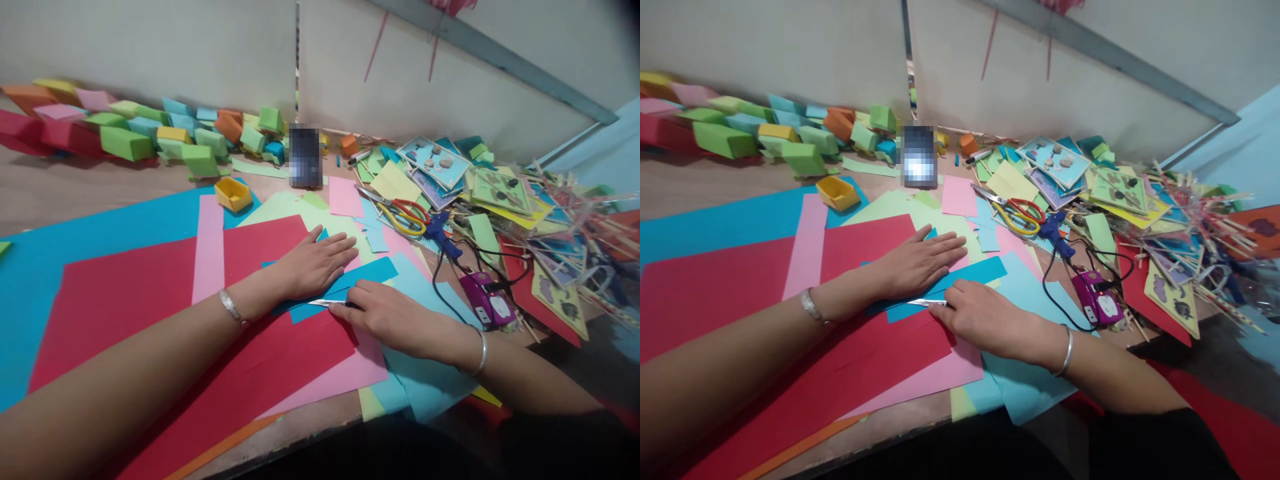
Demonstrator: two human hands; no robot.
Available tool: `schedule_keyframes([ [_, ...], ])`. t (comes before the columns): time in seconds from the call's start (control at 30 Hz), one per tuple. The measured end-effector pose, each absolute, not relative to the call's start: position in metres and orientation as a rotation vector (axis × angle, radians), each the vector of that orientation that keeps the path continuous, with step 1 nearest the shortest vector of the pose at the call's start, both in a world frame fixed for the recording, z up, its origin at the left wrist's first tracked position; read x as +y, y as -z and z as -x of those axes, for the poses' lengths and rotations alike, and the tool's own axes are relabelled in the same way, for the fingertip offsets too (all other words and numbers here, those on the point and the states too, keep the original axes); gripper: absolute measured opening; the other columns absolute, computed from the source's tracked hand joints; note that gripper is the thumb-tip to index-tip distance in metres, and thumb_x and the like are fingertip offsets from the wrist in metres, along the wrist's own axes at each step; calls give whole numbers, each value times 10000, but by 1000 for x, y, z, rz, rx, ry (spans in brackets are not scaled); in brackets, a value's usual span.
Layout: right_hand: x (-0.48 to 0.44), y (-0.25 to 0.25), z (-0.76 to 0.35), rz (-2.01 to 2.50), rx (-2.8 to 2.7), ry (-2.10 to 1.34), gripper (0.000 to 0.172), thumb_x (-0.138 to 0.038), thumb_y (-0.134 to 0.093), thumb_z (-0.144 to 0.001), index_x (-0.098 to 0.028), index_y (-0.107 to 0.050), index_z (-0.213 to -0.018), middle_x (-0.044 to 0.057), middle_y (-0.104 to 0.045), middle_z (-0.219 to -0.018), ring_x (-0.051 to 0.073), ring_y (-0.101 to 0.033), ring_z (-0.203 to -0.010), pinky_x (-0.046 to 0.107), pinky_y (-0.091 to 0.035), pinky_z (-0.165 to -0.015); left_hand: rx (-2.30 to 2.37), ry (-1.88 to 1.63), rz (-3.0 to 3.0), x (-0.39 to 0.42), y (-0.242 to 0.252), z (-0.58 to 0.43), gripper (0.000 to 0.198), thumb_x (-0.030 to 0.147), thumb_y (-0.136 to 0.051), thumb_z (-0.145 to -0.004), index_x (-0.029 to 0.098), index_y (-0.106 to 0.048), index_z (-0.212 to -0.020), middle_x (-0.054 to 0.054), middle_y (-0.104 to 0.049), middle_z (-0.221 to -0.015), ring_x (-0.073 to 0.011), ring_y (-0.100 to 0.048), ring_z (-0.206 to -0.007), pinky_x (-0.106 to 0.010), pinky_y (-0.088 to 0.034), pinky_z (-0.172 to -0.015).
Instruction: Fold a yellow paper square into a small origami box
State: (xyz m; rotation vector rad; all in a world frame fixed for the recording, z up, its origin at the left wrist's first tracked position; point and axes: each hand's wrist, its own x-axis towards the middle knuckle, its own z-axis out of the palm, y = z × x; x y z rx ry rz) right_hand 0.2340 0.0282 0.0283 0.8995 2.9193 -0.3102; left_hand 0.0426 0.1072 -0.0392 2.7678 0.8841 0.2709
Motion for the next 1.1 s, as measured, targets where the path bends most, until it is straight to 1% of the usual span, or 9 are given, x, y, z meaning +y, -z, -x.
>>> schedule_keyframes([
  [0.13, 26, -23, -235, -913, 2936, 292, 506, -319, -236, -1095, -100, -688, -1041, 107, -612, -838, 206, -468, -760, 346, -314, -654, 882, -261, -2766, 108, 40, -42, 511, 357, -271, -1039, 221, -414, -1511, -86, -325, -1636, -252, -279, -1514, -543, -55, -1223],
  [0.3, 30, -20, -226, -812, 2955, 181, 478, -281, -238, -1094, -100, -680, -1102, 95, -621, -838, 196, -467, -753, 336, -298, -653, 896, -233, -2755, 107, 38, -43, 512, 334, -257, -1040, 206, -420, -1508, -87, -320, -1638, -249, -268, -1519, -545, -64, -1222],
  [0.5, 32, -24, -227, -797, 2956, 267, 442, -296, -283, -1091, -105, -681, -1105, 92, -622, -857, 200, -480, -791, 339, -310, -682, 893, -266, -2747, 107, 38, -43, 498, 330, -271, -1041, 227, -432, -1500, -87, -336, -1633, -249, -281, -1513, -544, -56, -1217],
  [0.63, 30, -26, -229, -792, 2916, 277, 461, -301, -265, -1091, -100, -678, -1129, 106, -633, -887, 212, -489, -807, 341, -326, -680, 892, -272, -2752, 107, 39, -43, 495, 338, -271, -1045, 233, -428, -1503, -86, -338, -1633, -246, -281, -1512, -542, -46, -1218],
  [0.73, 28, -25, -226, -823, 2883, 286, 494, -308, -242, -1093, -77, -676, -1139, 125, -651, -917, 227, -513, -849, 352, -346, -700, 903, -238, -2753, 106, 36, -44, 499, 331, -267, -1046, 213, -421, -1506, -91, -327, -1637, -250, -272, -1516, -550, -58, -1218],
  [0.83, 28, -24, -219, -799, 2895, 285, 457, -302, -283, -1089, -77, -676, -1153, 132, -661, -936, 231, -529, -871, 354, -354, -711, 922, -196, -2748, 104, 32, -46, 504, 307, -271, -1043, 184, -406, -1513, -101, -311, -1642, -263, -259, -1520, -568, -70, -1213],
  [0.9, 29, -24, -214, -789, 2899, 270, 418, -289, -323, -1083, -80, -682, -1136, 127, -659, -922, 226, -527, -846, 350, -344, -694, 934, -180, -2752, 104, 31, -47, 503, 293, -278, -1041, 177, -400, -1516, -106, -308, -1643, -266, -252, -1522, -573, -69, -1212],
  [1.0, 30, -24, -207, -799, 2888, 253, 393, -277, -352, -1076, -79, -692, -1069, 119, -655, -899, 217, -515, -816, 345, -327, -673, 923, -185, -2764, 105, 32, -47, 501, 298, -282, -1040, 184, -404, -1512, -108, -327, -1636, -255, -257, -1520, -549, -65, -1216],
  [1.1, 31, -24, -204, -884, 2877, 345, 363, -296, -397, -1068, -98, -689, -981, 86, -636, -850, 186, -495, -773, 326, -330, -673, 908, -220, -2766, 106, 34, -46, 496, 314, -281, -1041, 200, -416, -1504, -96, -346, -1630, -243, -266, -1517, -522, -65, -1220],
])
